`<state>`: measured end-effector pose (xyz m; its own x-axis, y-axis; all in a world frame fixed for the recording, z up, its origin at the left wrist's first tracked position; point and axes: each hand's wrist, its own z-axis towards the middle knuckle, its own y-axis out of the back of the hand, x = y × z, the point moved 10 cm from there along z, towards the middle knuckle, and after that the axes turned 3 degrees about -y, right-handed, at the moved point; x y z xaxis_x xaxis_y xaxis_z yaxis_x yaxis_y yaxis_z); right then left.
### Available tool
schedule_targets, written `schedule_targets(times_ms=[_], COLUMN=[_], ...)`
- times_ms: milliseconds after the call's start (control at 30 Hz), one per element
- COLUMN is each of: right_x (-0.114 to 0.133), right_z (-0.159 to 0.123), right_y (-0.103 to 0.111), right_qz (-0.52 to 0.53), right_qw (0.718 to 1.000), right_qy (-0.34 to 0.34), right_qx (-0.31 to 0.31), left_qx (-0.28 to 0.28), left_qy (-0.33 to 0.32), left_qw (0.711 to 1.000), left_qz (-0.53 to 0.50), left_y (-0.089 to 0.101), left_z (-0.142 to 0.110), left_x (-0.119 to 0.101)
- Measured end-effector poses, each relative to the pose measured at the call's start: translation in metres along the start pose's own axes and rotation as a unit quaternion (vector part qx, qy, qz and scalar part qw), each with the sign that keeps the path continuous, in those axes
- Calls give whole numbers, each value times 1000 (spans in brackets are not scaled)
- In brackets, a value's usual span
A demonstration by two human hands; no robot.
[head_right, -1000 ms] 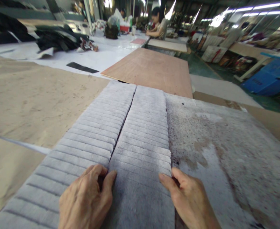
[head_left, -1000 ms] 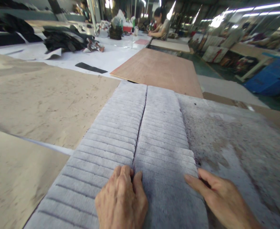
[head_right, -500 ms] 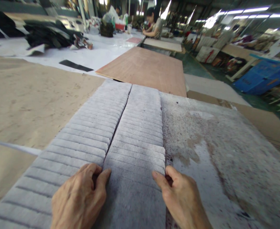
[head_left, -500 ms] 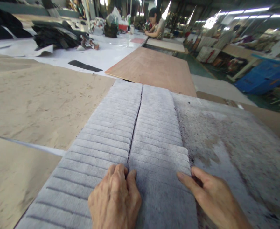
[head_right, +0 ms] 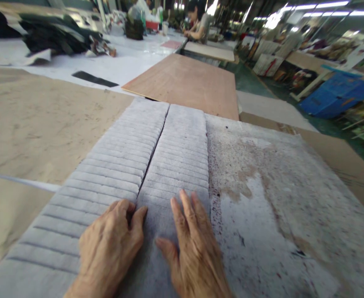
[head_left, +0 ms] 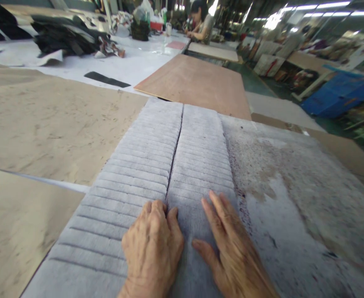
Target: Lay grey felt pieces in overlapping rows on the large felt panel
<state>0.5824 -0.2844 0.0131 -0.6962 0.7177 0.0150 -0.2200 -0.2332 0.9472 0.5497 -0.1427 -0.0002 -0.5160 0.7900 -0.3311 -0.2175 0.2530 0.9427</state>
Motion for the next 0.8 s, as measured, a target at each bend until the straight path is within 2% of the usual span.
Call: schedule_targets(times_ms=[67,133,233,300,400,533,667,800], right_x=[8,10,9,9,9,12,15,33], right_z=[-5,-8,-8,-6,-4,-3,1,8], right_y=[-14,-20,-19,-16,-16,-17,-8,4], right_qz=[2,2,12,13,9,1,-3,36], right_qw=[999,999,999,999,999,998,999,996], right_qy=[16,14,11,13,18,31,38,82], right_qx=[36,46,45,43,47,54,39,17], left_qx=[-1,-8,-50,-79,-100,-126,-127,-132], left_qy=[-9,-34,-81,-83,-64,-93,-116,-117], left_qw=[1000,998,986,981,987,987,985,984], left_qz=[-14,-58,-140,-155,-108,-22,-23,-19], left_y=[2,5,18,27,33,33,23,19], left_z=[-1,-3,-14,-28,-53,-80,-88,-88], left_x=[0,-1,2,11,25,24,20,22])
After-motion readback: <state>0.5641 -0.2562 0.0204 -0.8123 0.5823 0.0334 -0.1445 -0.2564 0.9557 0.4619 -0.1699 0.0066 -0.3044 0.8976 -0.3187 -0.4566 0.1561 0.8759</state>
